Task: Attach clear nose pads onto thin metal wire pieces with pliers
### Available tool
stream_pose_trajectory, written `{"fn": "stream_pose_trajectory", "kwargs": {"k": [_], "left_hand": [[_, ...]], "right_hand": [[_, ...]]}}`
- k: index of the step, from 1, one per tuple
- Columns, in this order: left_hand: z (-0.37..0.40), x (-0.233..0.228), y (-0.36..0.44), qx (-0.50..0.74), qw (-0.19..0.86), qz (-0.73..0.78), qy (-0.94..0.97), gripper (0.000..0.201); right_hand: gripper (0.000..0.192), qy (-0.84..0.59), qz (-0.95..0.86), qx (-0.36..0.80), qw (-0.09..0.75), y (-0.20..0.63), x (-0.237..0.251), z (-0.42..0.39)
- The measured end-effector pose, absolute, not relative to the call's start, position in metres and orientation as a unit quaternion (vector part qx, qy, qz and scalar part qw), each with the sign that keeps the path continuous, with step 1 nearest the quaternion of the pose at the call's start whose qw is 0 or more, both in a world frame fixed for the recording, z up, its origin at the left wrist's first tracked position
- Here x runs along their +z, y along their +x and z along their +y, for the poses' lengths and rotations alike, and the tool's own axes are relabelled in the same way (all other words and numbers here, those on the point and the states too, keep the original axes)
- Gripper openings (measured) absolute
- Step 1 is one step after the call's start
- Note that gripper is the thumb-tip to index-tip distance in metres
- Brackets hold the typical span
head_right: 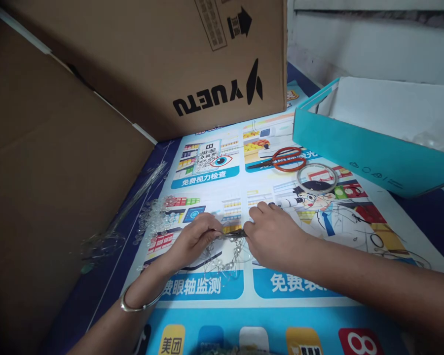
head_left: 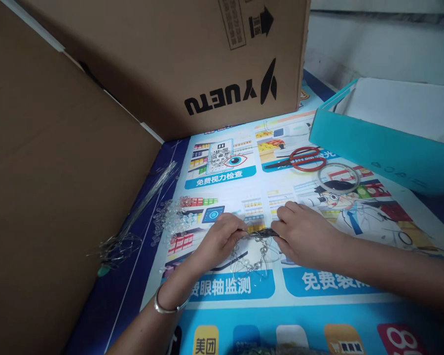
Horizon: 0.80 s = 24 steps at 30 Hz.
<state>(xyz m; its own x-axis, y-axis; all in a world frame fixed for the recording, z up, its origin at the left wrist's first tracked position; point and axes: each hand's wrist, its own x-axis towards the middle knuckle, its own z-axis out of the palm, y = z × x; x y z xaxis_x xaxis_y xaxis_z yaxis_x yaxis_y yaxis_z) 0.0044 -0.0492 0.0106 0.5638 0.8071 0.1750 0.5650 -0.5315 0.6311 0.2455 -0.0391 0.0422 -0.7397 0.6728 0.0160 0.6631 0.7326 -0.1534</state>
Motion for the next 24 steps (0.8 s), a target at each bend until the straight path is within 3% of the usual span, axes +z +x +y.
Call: {"fn": "stream_pose_trajectory", "kwargs": {"k": [24], "left_hand": [[-0.050, 0.018, 0.002, 0.221, 0.308, 0.408, 0.831, 0.009]], "right_hand": [[0.024, -0.340, -0.937, 0.063, 0.040, 0.248, 0.040, -0.036]]}}
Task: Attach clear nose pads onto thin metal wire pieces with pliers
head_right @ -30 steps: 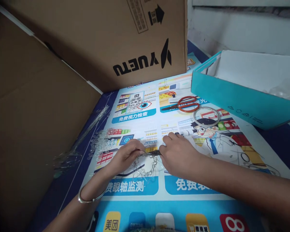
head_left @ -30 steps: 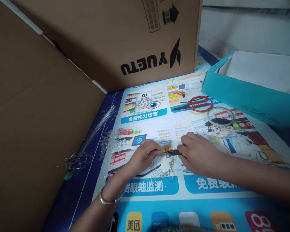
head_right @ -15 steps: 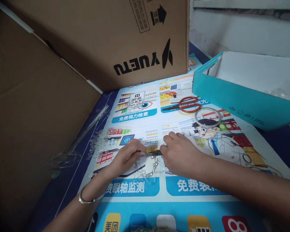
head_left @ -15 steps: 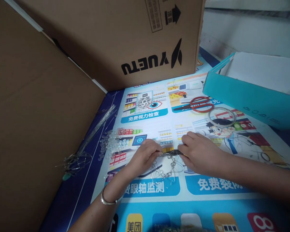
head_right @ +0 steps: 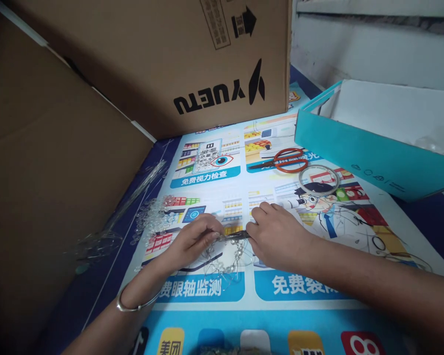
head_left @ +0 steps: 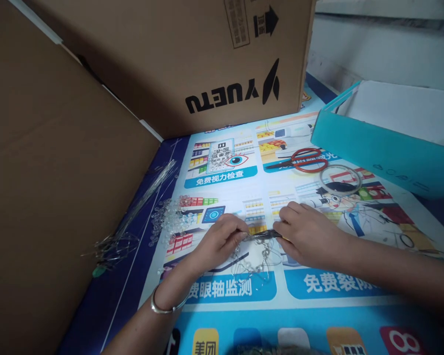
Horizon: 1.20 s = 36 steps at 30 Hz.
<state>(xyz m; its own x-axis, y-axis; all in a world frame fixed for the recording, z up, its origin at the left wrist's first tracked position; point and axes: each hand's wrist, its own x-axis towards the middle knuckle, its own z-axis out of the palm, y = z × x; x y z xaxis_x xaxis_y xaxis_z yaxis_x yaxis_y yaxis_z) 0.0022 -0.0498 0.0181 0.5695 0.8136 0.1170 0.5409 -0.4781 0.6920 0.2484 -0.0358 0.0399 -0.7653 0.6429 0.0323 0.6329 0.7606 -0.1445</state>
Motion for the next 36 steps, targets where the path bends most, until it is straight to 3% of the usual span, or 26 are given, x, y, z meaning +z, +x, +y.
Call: {"fn": "stream_pose_trajectory", "kwargs": {"k": [36], "left_hand": [[-0.0553, 0.0177, 0.0080, 0.247, 0.232, 0.428, 0.838, 0.005]], "right_hand": [[0.025, -0.339, -0.938, 0.050, 0.041, 0.2448, 0.0383, -0.0408]]}}
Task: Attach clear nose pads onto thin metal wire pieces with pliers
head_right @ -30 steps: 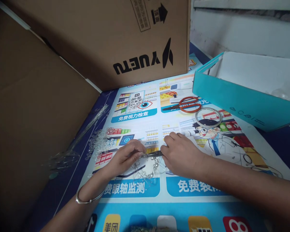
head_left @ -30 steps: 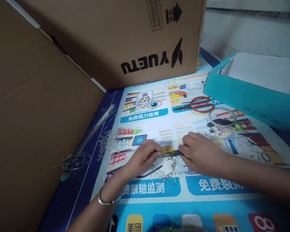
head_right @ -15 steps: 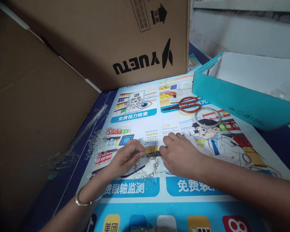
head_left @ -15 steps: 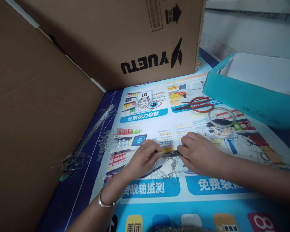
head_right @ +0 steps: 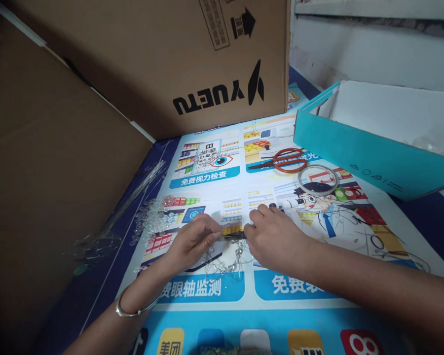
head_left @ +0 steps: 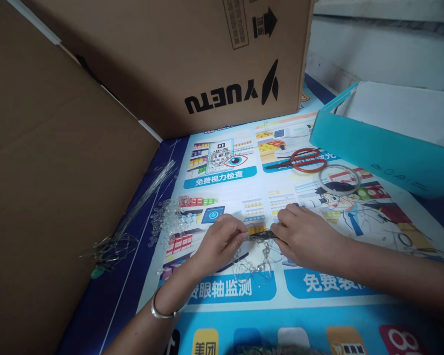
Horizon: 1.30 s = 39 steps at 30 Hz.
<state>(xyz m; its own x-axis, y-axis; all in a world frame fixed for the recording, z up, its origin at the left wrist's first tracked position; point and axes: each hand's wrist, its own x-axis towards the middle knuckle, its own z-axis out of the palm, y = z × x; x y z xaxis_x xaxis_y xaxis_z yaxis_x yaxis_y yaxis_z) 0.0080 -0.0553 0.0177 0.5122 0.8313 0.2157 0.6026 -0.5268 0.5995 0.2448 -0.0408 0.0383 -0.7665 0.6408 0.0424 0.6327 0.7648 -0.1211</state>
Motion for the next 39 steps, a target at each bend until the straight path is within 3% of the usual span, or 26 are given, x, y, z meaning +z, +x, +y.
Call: {"fn": "stream_pose_trajectory", "kwargs": {"k": [20, 31, 39], "left_hand": [[-0.055, 0.015, 0.010, 0.247, 0.244, 0.397, 0.850, 0.006], [-0.060, 0.017, 0.014, 0.236, 0.217, 0.463, 0.826, 0.003], [-0.064, 0.018, 0.016, 0.241, 0.200, 0.481, 0.819, 0.002]], "right_hand": [[0.022, -0.349, -0.936, 0.037, 0.039, 0.243, 0.037, -0.047], [0.019, -0.342, -0.933, -0.107, 0.025, 0.230, 0.046, -0.070], [0.019, -0.359, -0.927, -0.104, 0.019, 0.228, 0.044, -0.072]]}}
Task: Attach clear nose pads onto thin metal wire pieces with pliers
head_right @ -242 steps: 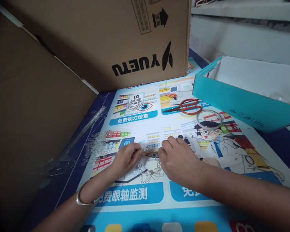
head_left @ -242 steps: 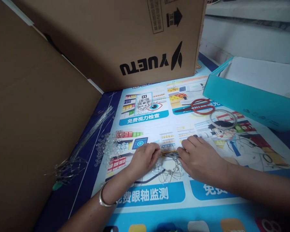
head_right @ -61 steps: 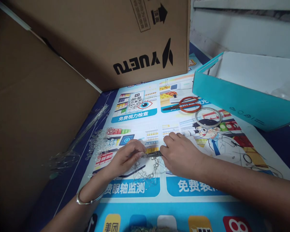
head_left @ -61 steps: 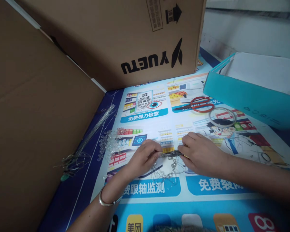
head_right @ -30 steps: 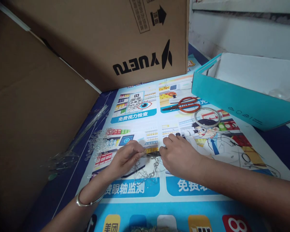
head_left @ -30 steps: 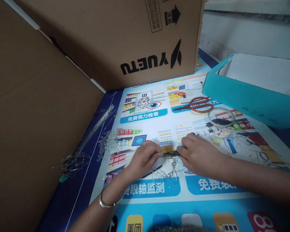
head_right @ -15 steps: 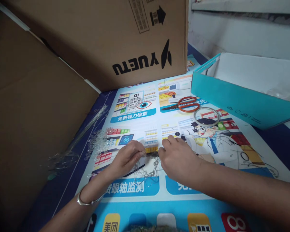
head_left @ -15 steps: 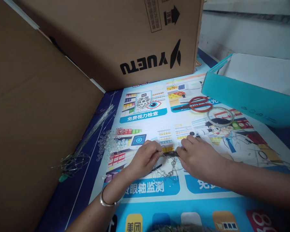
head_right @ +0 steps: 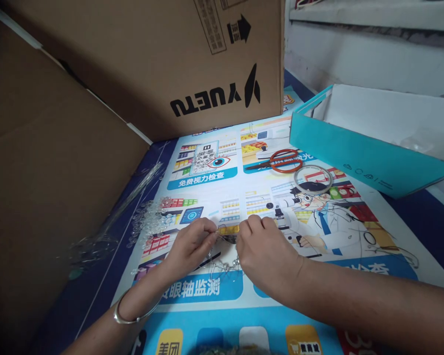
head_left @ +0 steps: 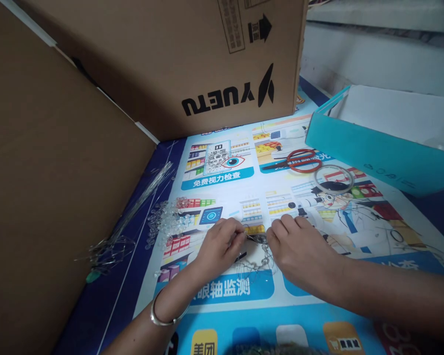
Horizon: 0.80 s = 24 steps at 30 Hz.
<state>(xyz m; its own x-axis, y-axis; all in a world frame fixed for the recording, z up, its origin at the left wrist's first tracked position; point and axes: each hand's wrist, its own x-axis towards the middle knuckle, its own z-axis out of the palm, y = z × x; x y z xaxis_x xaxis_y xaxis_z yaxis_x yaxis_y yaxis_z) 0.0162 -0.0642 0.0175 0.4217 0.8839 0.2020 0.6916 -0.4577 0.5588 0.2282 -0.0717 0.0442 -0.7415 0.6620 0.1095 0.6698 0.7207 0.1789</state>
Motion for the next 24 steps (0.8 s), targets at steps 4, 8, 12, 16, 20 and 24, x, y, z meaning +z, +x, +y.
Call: {"fn": "stream_pose_trajectory", "kwargs": {"k": [4, 8, 12, 16, 20, 24], "left_hand": [[-0.064, 0.016, 0.015, 0.240, 0.208, 0.493, 0.810, 0.002], [-0.064, 0.017, 0.015, 0.235, 0.204, 0.488, 0.815, 0.003], [-0.064, 0.018, 0.013, 0.216, 0.204, 0.484, 0.823, 0.004], [-0.063, 0.017, 0.012, 0.206, 0.206, 0.480, 0.828, 0.004], [-0.064, 0.015, 0.011, 0.210, 0.209, 0.475, 0.828, 0.004], [-0.063, 0.015, 0.010, 0.217, 0.233, 0.478, 0.819, 0.004]], "right_hand": [[0.019, -0.358, -0.929, -0.095, 0.014, 0.230, 0.044, -0.070], [0.019, -0.344, -0.933, -0.105, 0.013, 0.229, 0.047, -0.071], [0.019, -0.346, -0.931, -0.113, 0.014, 0.227, 0.047, -0.074], [0.019, -0.369, -0.923, -0.111, 0.004, 0.230, 0.045, -0.070], [0.019, -0.394, -0.914, -0.092, 0.007, 0.237, 0.042, -0.061], [0.018, -0.392, -0.918, -0.056, 0.032, 0.240, 0.041, -0.059]]}}
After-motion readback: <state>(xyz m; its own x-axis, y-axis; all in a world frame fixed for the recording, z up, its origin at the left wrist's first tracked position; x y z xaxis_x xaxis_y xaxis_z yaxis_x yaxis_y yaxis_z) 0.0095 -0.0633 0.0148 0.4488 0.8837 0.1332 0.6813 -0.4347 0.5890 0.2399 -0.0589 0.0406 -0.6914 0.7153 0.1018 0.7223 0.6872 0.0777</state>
